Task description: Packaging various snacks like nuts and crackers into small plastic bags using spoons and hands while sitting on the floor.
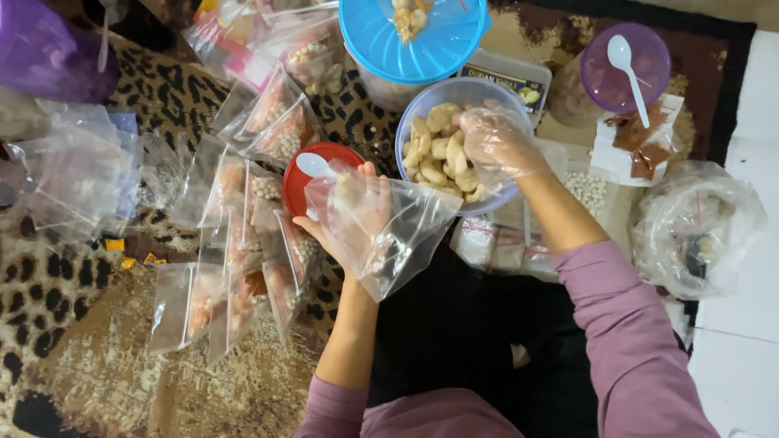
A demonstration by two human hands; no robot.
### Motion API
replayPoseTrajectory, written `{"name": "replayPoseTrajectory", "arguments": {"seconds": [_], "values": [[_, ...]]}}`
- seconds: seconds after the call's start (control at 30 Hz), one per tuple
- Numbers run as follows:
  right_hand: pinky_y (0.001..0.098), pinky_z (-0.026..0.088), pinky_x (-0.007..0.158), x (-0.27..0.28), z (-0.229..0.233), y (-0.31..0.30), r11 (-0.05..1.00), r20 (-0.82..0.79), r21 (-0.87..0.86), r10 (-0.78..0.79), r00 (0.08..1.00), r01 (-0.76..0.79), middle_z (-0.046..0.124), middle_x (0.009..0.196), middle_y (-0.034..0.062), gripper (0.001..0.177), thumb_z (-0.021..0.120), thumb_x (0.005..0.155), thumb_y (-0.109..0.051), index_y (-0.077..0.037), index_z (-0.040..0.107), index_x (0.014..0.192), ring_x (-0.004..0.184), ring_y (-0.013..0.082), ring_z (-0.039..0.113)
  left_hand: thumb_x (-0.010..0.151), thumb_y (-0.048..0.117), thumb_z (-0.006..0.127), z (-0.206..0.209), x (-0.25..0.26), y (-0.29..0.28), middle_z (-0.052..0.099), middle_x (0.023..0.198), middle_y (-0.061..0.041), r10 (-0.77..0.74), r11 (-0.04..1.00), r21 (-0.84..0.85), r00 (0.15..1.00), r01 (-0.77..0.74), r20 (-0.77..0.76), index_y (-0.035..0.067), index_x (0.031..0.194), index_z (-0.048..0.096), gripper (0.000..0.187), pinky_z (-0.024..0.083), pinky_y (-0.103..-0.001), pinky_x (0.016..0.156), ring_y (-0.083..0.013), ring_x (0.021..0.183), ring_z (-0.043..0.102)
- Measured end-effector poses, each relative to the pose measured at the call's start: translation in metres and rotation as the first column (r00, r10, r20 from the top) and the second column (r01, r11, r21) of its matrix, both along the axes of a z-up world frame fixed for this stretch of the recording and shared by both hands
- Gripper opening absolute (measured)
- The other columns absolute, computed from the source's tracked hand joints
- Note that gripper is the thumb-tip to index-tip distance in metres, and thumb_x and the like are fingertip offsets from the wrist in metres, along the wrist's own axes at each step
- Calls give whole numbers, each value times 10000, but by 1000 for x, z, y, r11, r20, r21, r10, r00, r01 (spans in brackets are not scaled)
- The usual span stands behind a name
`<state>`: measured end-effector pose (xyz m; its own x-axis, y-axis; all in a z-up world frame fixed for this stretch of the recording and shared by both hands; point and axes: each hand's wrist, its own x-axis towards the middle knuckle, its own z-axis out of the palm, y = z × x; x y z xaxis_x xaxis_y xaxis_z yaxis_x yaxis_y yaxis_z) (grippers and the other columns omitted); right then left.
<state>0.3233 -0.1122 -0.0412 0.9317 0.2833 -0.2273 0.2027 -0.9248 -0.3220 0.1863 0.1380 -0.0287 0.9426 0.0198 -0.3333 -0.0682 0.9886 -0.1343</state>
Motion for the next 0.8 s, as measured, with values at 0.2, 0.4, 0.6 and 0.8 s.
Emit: {"name": "replayPoseTrajectory", "arguments": {"seconds": [0.2, 0.4, 0.6, 0.8], "values": [[542, 501, 959, 11, 13, 17, 974, -46, -217, -81, 996, 69, 769, 1013, 197, 385, 415, 937, -248, -96, 758, 1027, 1096, 409, 704, 744, 887, 517, 3, 4, -1, 557, 1412, -261, -8, 1000, -18, 999, 7, -46, -14, 1306, 594, 1065, 268, -609, 1212, -425, 1387, 467], [567, 436, 987, 36, -66, 11, 952, -7, -293, -94, 996, 87, 754, 1057, 162, 350, 433, 964, -229, -106, 726, 1113, 1124, 398, 693, 743, 864, 545, 5, 4, 0, 566, 1404, -259, -11, 1000, 7, 994, 12, -110, -8, 1273, 612, 1023, 289, -597, 1207, -414, 1372, 487], [539, 387, 1109, 24, -12, 13, 954, -134, -298, -74, 988, 31, 716, 1259, 153, 376, 504, 975, -297, -144, 683, 1268, 1277, 361, 616, 750, 839, 577, 9, 6, -2, 576, 1385, -276, 4, 1000, -4, 994, -5, -111, -28, 1253, 616, 1003, 316, -604, 1185, -431, 1350, 508], [578, 330, 1078, 8, -18, 18, 971, -5, -172, -169, 986, 166, 744, 1199, 83, 312, 496, 1019, -231, -198, 659, 1283, 1229, 328, 643, 762, 819, 596, 6, 3, -2, 563, 1392, -294, 29, 999, -24, 993, -32, -118, -42, 1278, 592, 1005, 311, -622, 1178, -456, 1346, 502]]}}
